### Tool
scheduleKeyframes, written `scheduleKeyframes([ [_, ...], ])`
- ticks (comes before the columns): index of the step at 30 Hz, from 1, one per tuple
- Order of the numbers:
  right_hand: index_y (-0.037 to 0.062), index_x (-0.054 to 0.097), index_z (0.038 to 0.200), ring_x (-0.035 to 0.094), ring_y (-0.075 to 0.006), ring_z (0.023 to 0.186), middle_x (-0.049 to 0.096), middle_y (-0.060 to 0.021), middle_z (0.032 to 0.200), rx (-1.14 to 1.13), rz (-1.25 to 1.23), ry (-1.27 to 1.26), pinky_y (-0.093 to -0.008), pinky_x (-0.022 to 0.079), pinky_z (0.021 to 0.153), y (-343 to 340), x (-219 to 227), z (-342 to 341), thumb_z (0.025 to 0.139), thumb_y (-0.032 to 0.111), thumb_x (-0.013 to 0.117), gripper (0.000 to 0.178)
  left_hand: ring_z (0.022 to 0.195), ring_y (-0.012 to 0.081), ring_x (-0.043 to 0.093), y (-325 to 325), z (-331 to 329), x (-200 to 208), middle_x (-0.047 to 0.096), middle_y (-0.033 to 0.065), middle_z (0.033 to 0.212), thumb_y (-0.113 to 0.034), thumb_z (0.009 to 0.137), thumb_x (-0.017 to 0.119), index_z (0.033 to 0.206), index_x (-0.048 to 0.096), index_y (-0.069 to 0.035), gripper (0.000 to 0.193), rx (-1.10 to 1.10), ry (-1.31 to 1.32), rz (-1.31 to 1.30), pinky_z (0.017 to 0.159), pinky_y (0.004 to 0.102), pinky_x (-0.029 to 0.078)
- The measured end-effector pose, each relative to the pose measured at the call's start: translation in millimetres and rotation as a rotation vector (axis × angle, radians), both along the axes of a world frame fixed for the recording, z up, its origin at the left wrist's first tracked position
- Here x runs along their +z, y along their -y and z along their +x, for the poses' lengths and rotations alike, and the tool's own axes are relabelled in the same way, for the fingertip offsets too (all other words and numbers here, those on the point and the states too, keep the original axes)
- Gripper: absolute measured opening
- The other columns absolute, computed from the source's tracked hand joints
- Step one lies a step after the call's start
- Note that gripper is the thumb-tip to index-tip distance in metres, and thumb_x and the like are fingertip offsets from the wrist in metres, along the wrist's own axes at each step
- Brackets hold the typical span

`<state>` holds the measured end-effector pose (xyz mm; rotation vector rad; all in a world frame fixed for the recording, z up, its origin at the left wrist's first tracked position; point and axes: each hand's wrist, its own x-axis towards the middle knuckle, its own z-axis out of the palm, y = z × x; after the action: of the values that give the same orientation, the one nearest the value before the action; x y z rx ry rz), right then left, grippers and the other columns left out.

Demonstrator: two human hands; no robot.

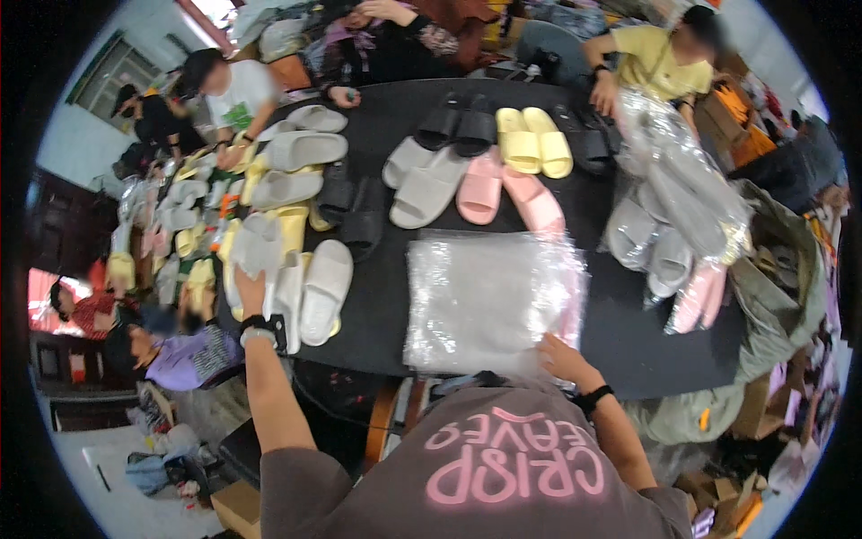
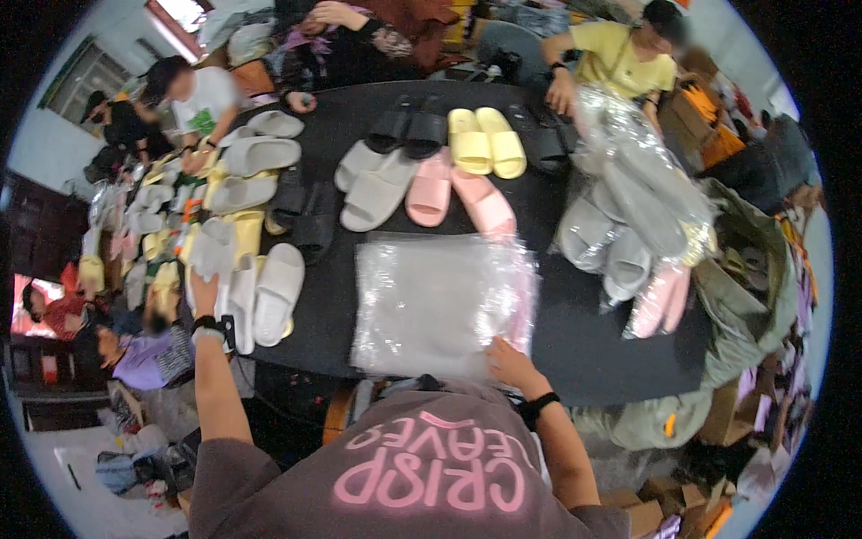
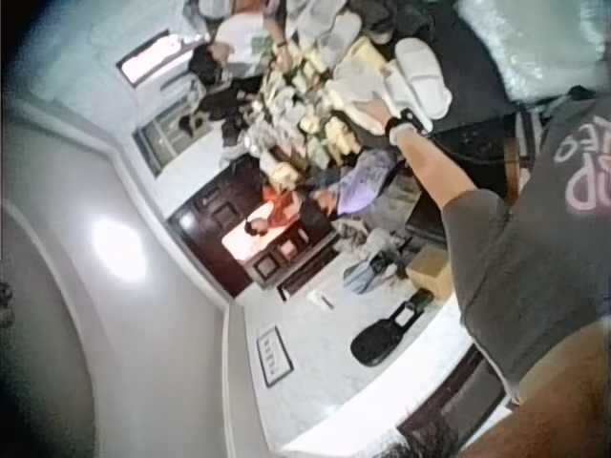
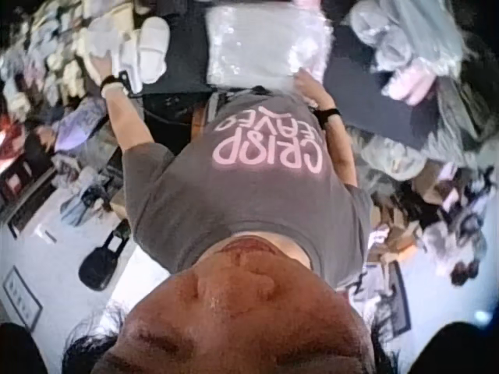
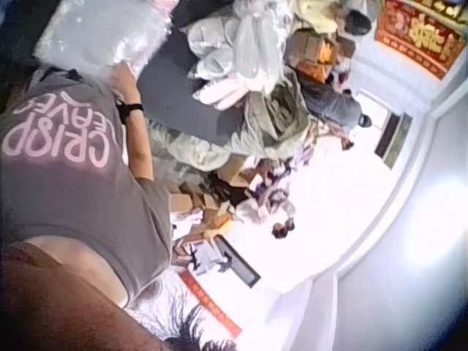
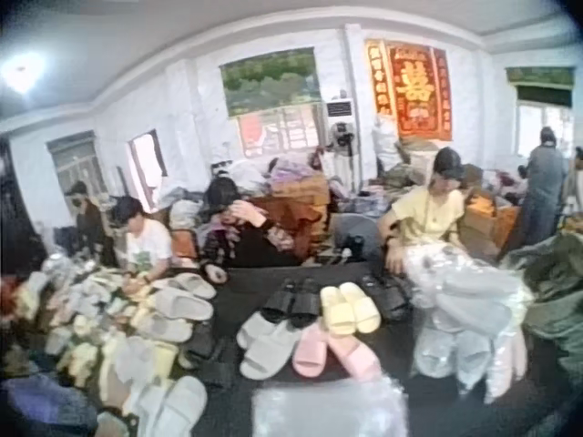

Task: The person places pairs of colorful slippers into clear plastic bags on a table. They handle multiple pairs in various colors, including white, pink, yellow, and black, arranging them inside the bags. Other workers are visible in the background performing similar tasks.

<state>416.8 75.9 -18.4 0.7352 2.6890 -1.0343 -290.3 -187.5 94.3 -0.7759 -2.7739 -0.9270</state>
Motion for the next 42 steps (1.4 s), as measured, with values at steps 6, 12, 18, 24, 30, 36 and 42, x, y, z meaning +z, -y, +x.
scheduleKeyframes([
  [6, 0.0083, 0.049, 0.128, 0.046, -0.0359, 0.123, 0.043, -0.0219, 0.137, -0.172, 0.048, -0.011, -0.0438, 0.041, 0.099, 2, 31, -10, 0.081, 0.018, 0.061, 0.049, 0.132, 0.0401, 0.031, -88, 233, -9, 0.037, 0.0254, 0.140, -0.021, 0.076, 0.067, 0.136, 0.037, 0.002, 0.071, -0.528, -0.121, -0.149, 0.110, 0.0480, 0.023],
  [12, 0.0009, 0.033, 0.139, 0.037, -0.0394, 0.127, 0.036, -0.0264, 0.139, -0.650, 0.319, -0.197, -0.0444, 0.035, 0.103, -10, 43, -7, 0.079, 0.015, 0.065, 0.069, 0.134, 0.0421, 0.027, -79, 345, -121, 0.025, 0.0308, 0.144, -0.052, 0.073, 0.071, 0.141, 0.019, 0.010, 0.105, -0.319, 0.486, -0.279, 0.110, 0.0452, 0.025],
  [18, -0.0092, 0.023, 0.140, 0.034, -0.0420, 0.130, 0.033, -0.0323, 0.140, -0.603, -0.193, 0.107, -0.0426, 0.031, 0.107, -29, 13, 4, 0.077, 0.032, 0.071, 0.089, 0.132, 0.0429, 0.029, -67, 391, -130, 0.028, 0.0338, 0.142, -0.050, 0.071, 0.072, 0.137, 0.019, 0.017, 0.108, -0.365, 0.425, -0.349, 0.108, 0.0471, 0.026],
  [24, -0.0054, 0.020, 0.143, 0.031, -0.0380, 0.134, 0.028, -0.0257, 0.146, -0.822, 0.098, -0.287, -0.0411, 0.028, 0.110, -60, -1, 34, 0.081, 0.021, 0.069, 0.084, 0.136, 0.0395, 0.024, -56, 383, -124, 0.022, 0.0270, 0.148, -0.046, 0.072, 0.071, 0.143, 0.014, 0.008, 0.106, -0.481, 0.337, -0.416, 0.108, 0.0528, 0.023],
  [30, 0.0129, 0.040, 0.141, 0.033, -0.0259, 0.131, 0.031, -0.0092, 0.147, -1.313, -0.208, -1.185, -0.0381, 0.031, 0.105, -194, 120, 75, 0.086, 0.016, 0.064, 0.060, 0.137, 0.0363, 0.024, -73, 391, -111, 0.020, 0.0222, 0.149, -0.048, 0.072, 0.071, 0.144, 0.021, 0.002, 0.101, -0.486, 0.141, -0.401, 0.111, 0.0526, 0.019],
  [36, 0.0183, 0.026, 0.147, 0.021, -0.0215, 0.138, 0.021, -0.0019, 0.153, -1.521, -0.590, -1.493, -0.0383, 0.022, 0.109, -259, 142, 100, 0.089, 0.030, 0.058, 0.067, 0.138, 0.0356, 0.022, -93, 401, -96, 0.023, 0.0177, 0.150, -0.045, 0.073, 0.071, 0.141, 0.037, -0.010, 0.083, -0.715, 0.130, -0.636, 0.111, 0.0530, 0.018],
  [42, 0.0105, 0.034, 0.144, 0.044, -0.0193, 0.116, 0.046, -0.0104, 0.134, -1.194, 0.301, -1.211, -0.0302, 0.032, 0.101, -219, 187, 92, 0.095, 0.017, 0.050, 0.053, 0.138, 0.0387, 0.023, -87, 405, -110, 0.027, 0.0191, 0.149, -0.048, 0.076, 0.067, 0.141, 0.036, -0.012, 0.080, -0.712, 0.148, -0.547, 0.110, 0.0539, 0.019],
])
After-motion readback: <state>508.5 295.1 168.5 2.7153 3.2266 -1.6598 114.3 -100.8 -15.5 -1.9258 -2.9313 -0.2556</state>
